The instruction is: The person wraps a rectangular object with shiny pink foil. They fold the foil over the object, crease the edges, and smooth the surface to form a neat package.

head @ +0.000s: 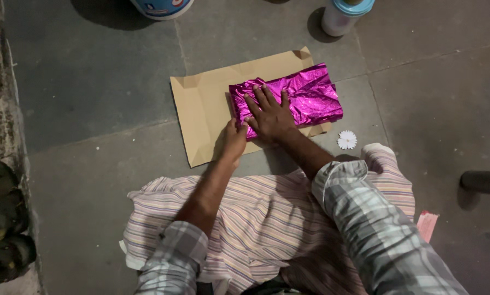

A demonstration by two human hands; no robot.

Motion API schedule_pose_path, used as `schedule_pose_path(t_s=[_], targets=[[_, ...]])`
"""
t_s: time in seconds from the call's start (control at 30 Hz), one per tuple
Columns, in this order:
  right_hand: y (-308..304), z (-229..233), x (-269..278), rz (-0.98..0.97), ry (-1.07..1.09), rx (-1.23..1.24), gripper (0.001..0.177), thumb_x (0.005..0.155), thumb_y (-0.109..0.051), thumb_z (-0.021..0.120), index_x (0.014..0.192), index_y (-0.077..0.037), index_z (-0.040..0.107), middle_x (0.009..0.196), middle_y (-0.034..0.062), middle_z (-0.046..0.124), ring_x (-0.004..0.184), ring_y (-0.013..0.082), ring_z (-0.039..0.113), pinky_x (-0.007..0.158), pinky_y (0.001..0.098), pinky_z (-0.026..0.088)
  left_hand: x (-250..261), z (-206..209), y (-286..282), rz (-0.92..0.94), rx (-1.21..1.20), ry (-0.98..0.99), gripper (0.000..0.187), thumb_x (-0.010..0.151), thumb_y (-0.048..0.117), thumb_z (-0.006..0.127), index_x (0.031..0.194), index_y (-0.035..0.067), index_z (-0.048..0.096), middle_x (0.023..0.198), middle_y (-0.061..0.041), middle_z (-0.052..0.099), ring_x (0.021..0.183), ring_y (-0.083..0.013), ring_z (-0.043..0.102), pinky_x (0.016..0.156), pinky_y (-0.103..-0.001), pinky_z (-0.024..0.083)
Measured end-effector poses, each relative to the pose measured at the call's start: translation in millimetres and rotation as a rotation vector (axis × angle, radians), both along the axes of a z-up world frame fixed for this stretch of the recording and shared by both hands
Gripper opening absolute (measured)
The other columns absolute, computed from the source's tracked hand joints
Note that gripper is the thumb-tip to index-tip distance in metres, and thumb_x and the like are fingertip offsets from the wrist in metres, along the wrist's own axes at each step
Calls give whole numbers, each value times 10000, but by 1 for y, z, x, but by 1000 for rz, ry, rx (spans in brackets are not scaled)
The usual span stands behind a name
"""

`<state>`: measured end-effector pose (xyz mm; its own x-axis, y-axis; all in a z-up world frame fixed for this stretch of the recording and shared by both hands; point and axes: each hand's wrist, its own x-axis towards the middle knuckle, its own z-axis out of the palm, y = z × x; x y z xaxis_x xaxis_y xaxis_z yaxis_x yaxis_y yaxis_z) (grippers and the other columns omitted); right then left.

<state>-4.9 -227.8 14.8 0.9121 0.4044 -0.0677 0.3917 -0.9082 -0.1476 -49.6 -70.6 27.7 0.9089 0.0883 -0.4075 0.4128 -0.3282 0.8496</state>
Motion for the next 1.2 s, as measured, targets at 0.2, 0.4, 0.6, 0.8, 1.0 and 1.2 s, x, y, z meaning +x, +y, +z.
schedule_pose_path(t_s=[0.2, 0.4, 0.6, 0.8, 1.0, 1.2], targets=[[-5, -18, 1, 18, -79, 54, 646, 1051, -474, 405, 1622, -182, 329, 1693, 135, 266, 1560, 356, 228, 1157, 743, 165, 8, -9, 4, -318, 382, -199, 917, 968, 224, 578, 1708, -70, 125, 1367, -259, 615, 1248, -421, 606, 1039, -480, 496], [-8, -38, 7, -12, 58, -19, 819, 952, -495, 444, 1615, -75, 207, 1694, 146, 174, 1567, 338, 124, 1180, 686, 102, 42, -24, -6, -584, 763, -599, 655, 1015, 344, 517, 1551, -9, 386, 1605, -258, 377, 1508, -399, 334, 1230, -528, 272], [-21, -62, 20, 25, -16, 180, 791, 967, -442, 498, 1606, -54, 239, 1674, 229, 136, 1542, 397, 102, 1193, 621, 70, 46, -29, -22, -520, 726, -715, 709, 1068, 482, 456, 1543, -42, 408, 1588, -275, 381, 1487, -433, 329, 1223, -564, 192], [-60, -75, 47, -143, 170, 1012, 350, 972, 18, 585, 1309, 13, 678, 1545, 225, 562, 1485, 364, 499, 1236, 457, 393, 31, 1, -30, -578, 961, -710, 642, 1042, 502, 484, 1526, 81, 479, 1606, -234, 392, 1480, -421, 365, 1252, -640, 155], [-87, -58, 62, -481, 518, 1705, 238, 973, 74, 570, 1197, 81, 650, 1141, 196, 717, 1040, 246, 728, 971, 354, 585, 39, -2, -48, -663, 958, -447, 679, 983, 473, 443, 1539, 90, 368, 1642, -130, 284, 1500, -370, 259, 1204, -671, 61], [-143, -25, 80, -454, 358, 833, 311, 957, -126, 623, 1208, 56, 648, 1083, 188, 752, 973, 279, 734, 864, 404, 597, 40, -25, -65, -668, 1038, -506, 785, 998, 522, 466, 1597, 35, 328, 1675, -246, 222, 1554, -469, 168, 1223, -617, 84]])
